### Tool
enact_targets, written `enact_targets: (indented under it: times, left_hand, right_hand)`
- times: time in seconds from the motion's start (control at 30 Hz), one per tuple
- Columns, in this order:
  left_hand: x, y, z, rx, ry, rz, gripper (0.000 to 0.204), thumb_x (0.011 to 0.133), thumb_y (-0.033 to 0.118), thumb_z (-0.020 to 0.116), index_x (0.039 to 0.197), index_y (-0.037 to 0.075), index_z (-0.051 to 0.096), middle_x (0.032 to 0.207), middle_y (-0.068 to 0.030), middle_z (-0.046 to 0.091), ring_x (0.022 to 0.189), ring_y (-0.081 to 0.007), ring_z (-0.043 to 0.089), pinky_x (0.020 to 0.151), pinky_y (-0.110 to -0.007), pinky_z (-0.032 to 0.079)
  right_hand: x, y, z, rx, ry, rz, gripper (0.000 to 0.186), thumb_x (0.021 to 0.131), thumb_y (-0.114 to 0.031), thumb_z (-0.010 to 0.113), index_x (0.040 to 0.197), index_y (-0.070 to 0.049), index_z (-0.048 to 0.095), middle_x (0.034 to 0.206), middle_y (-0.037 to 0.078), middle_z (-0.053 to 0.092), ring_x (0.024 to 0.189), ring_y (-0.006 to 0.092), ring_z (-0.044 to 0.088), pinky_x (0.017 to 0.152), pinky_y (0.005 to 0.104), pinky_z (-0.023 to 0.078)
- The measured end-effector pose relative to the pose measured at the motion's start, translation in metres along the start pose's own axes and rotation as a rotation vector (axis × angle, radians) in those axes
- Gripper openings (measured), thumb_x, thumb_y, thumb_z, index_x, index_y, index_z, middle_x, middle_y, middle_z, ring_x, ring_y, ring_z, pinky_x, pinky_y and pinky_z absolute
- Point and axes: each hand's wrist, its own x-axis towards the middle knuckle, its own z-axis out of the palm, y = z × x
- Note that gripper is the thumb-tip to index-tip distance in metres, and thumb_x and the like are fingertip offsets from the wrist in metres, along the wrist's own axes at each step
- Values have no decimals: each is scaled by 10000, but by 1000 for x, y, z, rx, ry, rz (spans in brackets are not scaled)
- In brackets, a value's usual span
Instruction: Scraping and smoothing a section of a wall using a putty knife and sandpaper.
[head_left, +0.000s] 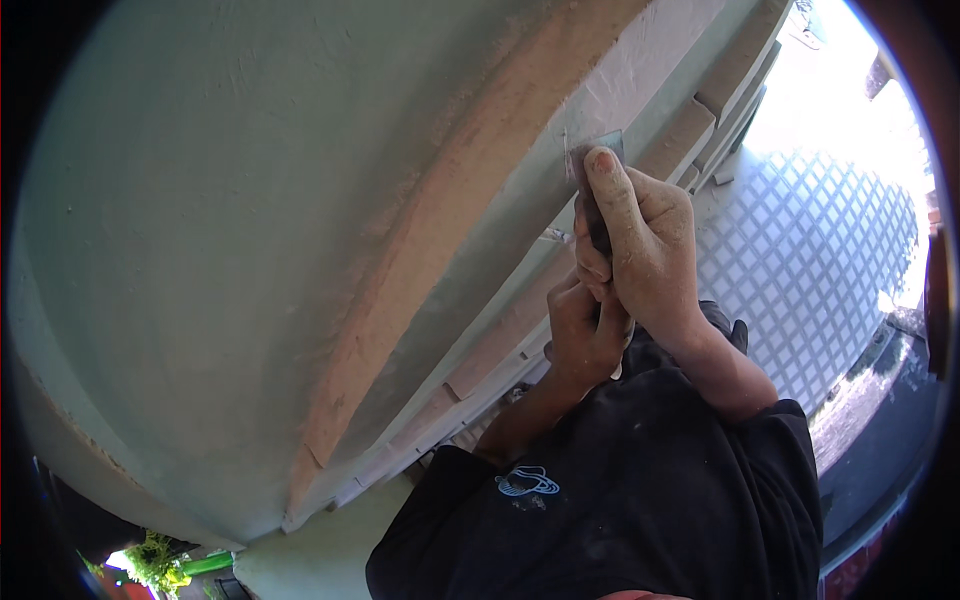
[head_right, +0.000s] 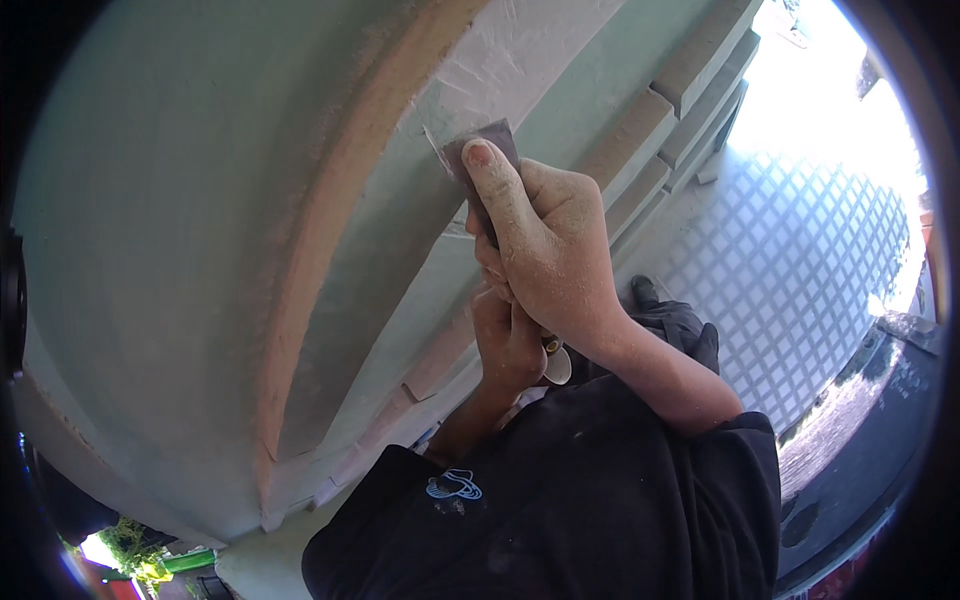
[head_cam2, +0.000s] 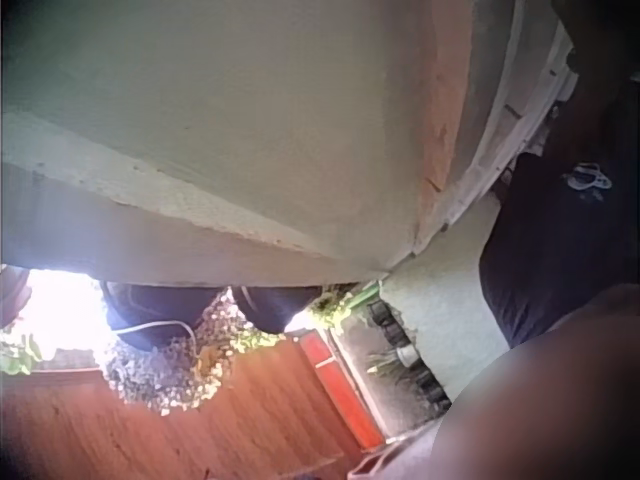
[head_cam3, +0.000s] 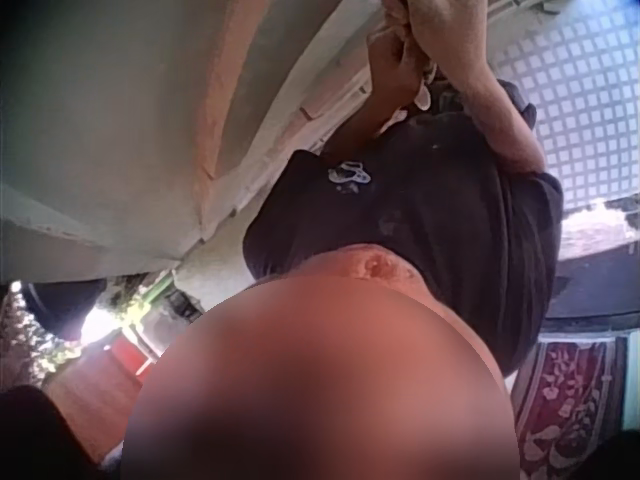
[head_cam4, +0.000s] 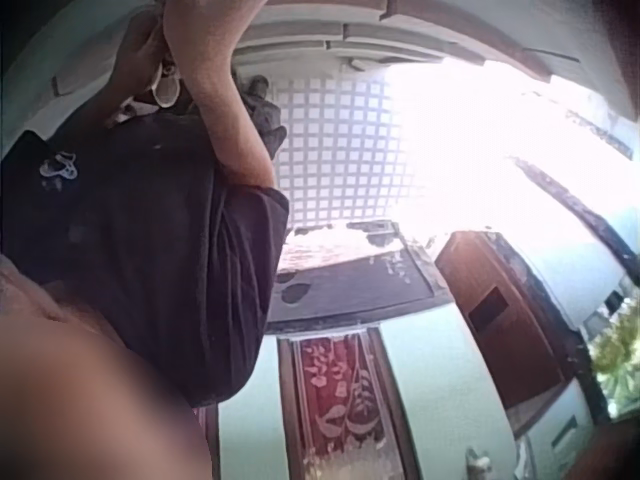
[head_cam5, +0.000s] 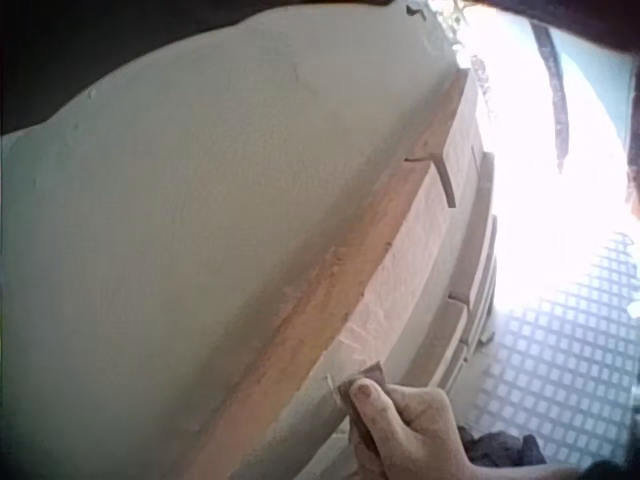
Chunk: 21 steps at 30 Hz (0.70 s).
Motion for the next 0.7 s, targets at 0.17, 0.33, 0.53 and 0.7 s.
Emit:
enact_targets:
  times: [0.17, 0.33, 0.53, 0.7]
  left_hand:
    - [11, 7, 0, 84, 47, 59, 317, 975, 191, 579, 787, -64, 582, 705, -148, 603, 578, -272, 600, 547, -373, 431]
    - [20, 25, -1, 84, 5, 67, 326, 972, 204, 580, 789, -65, 600, 682, -162, 605, 588, -306, 612, 550, -395, 431]
    - [-7, -2, 4, 88, 98, -18, 324, 990, 216, 573, 806, -50, 578, 627, -120, 580, 563, -237, 585, 522, -353, 412]
    - [-9, -3, 4, 89, 76, 61, 316, 992, 248, 575, 867, -41, 610, 684, -78, 575, 601, -172, 586, 532, -319, 414]
  right_hand:
    - [5, -8, 0, 24, -8, -17, 523, 1066, -390, 472, 705, -18, 546, 485, -5, 456, 369, 57, 401, 355, 207, 317]
    - [4, -23, 10, -5, -33, -52, 531, 1053, -406, 499, 703, -10, 563, 487, 10, 481, 364, 70, 421, 357, 211, 330]
    - [-9, 20, -14, -20, -82, -11, 421, 1070, -353, 474, 830, -20, 566, 581, 34, 563, 470, 91, 522, 482, 228, 442]
    - [-10, 17, -11, 111, -18, -27, 415, 1070, -350, 472, 824, -24, 546, 575, 39, 558, 433, 94, 501, 432, 224, 419]
